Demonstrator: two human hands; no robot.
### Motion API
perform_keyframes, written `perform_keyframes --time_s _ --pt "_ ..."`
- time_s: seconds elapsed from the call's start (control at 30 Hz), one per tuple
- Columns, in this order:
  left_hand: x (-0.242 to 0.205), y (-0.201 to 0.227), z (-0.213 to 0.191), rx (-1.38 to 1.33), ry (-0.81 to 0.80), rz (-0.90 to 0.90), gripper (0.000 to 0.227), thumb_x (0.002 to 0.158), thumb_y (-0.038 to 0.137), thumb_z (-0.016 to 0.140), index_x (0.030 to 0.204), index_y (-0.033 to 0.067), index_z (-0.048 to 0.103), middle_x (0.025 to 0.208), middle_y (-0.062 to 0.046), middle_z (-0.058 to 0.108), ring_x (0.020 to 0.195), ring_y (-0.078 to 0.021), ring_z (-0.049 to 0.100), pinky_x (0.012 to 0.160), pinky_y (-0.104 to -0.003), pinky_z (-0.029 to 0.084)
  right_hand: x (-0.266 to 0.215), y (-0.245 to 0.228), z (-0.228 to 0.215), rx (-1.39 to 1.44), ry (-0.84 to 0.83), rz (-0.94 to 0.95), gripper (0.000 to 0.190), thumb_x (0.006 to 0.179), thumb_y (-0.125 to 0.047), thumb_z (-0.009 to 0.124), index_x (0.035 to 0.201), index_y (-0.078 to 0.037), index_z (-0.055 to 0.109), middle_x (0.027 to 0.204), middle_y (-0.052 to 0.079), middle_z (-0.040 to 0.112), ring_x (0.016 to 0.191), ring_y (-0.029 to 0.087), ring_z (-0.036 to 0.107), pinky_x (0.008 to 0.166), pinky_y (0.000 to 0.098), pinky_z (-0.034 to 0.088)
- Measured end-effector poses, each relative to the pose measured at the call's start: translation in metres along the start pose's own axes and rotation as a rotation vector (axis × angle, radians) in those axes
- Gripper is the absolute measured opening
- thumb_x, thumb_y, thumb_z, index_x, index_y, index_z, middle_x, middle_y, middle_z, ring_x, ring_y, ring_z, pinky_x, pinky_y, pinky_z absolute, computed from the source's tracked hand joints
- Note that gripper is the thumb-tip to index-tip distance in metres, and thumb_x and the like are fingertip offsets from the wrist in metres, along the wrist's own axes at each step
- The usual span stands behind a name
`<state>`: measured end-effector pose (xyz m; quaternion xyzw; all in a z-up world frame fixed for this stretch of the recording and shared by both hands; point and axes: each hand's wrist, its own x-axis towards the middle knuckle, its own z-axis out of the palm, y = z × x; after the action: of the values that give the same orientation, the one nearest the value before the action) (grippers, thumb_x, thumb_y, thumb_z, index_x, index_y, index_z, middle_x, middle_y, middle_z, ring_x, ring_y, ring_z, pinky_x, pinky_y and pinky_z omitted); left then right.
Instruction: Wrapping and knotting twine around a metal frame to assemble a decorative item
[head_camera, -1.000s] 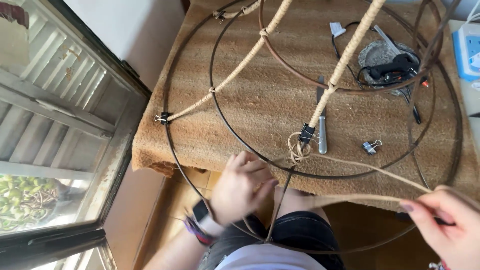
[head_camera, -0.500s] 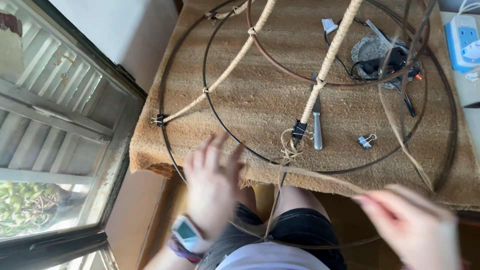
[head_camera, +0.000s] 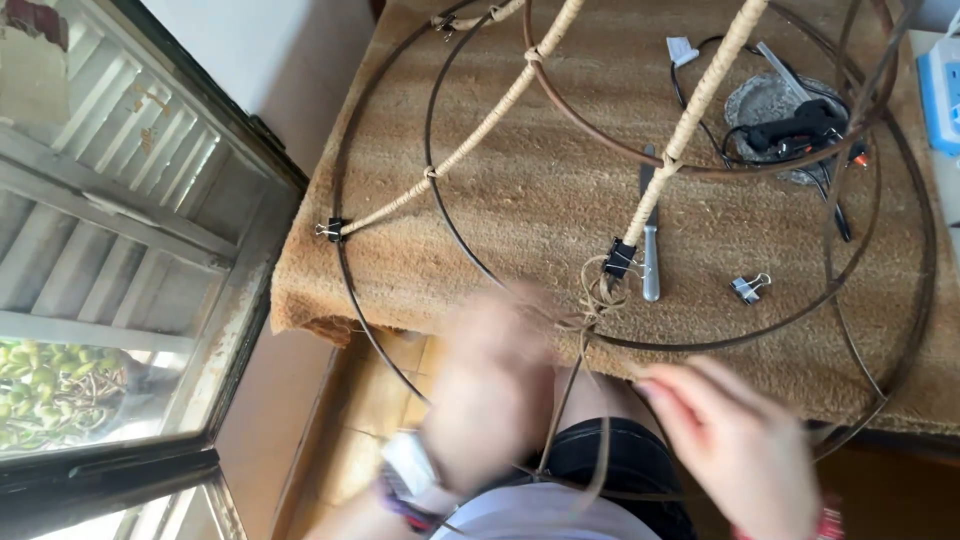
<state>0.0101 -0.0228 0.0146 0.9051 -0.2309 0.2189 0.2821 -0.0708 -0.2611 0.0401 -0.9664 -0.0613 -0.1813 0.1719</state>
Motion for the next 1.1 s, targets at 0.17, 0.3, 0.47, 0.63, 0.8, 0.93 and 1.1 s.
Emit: perform_keyframes --time_s 0.17,0.3,0.47,0.63,0.8,0.93,1.1 --pt "0.002 0.015 -0.005 -0.139 -0.217 0.14 0.034 0.086 0.01 0.061 0.114 0.0222 0.076 0.097 -0.003 0.064 0.059 -0.0233 0.063 0.04 -0.038 0.045 0.01 -0.009 -0.004 0.129 -0.036 -0.04 0.01 0.091 -0.023 0.072 0.094 -0.014 0.074 0.088 -0.006 0.072 0.055 0.008 0.063 0.064 0.0281 0.05" --pt "-0.005 -0.059 -0.011 0.333 -0.215 -0.07 0.011 0.092 0.03 0.066 0.094 0.0318 0.077 0.085 0.004 0.059 0.048 -0.0207 0.058 0.037 -0.038 0.044 0.001 0.018 -0.002 0.094 -0.055 0.051 0.013 0.095 -0.019 0.066 0.102 -0.013 0.075 0.095 -0.006 0.076 0.078 0.01 0.071 0.075 0.0274 0.053" --pt "0.014 0.043 -0.025 0.819 -0.183 0.481 0.025 0.089 0.019 0.038 0.068 0.0131 0.05 0.056 -0.009 0.039 0.039 -0.0271 0.039 0.031 -0.047 0.022 0.009 -0.018 0.024 0.237 -0.076 -0.057 0.006 0.092 -0.018 0.069 0.092 -0.013 0.072 0.085 -0.004 0.074 0.055 0.01 0.066 0.054 0.0287 0.053" --pt "0.006 -0.021 -0.001 0.247 -0.272 0.023 0.026 0.092 0.039 0.056 0.1 0.0179 0.068 0.087 -0.005 0.064 0.048 -0.0232 0.058 0.05 -0.042 0.043 0.009 0.004 0.017 0.244 -0.023 0.043 0.009 0.093 -0.018 0.067 0.092 -0.015 0.075 0.076 -0.005 0.069 0.049 0.006 0.056 0.049 0.0245 0.044" --pt "-0.001 -0.012 0.019 0.304 -0.078 -0.143 0.051 0.092 0.058 0.061 0.114 0.0126 0.071 0.121 -0.02 0.064 0.115 -0.0434 0.057 0.102 -0.064 0.036 0.017 0.025 0.021 0.199 0.031 0.15 0.009 0.096 -0.016 0.067 0.09 -0.014 0.074 0.08 -0.005 0.071 0.049 0.011 0.052 0.055 0.0264 0.042" --pt "-0.011 0.0 0.044 0.049 -0.535 -0.074 0.022 0.086 0.042 0.06 0.089 0.0243 0.072 0.065 -0.001 0.069 0.066 -0.0281 0.066 0.059 -0.046 0.045 0.019 0.046 0.033 0.174 0.015 0.139 0.008 0.098 -0.014 0.068 0.094 -0.011 0.074 0.072 -0.001 0.063 0.051 0.01 0.049 0.053 0.0267 0.04" --pt "0.032 -0.037 0.056 0.011 -0.248 -0.118 0.016 0.103 0.021 0.057 0.096 0.0091 0.064 0.079 -0.009 0.062 0.052 -0.0281 0.059 0.045 -0.042 0.048 0.043 0.07 0.05 0.242 -0.007 0.071 0.012 0.099 -0.012 0.065 0.103 -0.012 0.076 0.087 -0.001 0.07 0.053 0.008 0.052 0.051 0.0247 0.039"
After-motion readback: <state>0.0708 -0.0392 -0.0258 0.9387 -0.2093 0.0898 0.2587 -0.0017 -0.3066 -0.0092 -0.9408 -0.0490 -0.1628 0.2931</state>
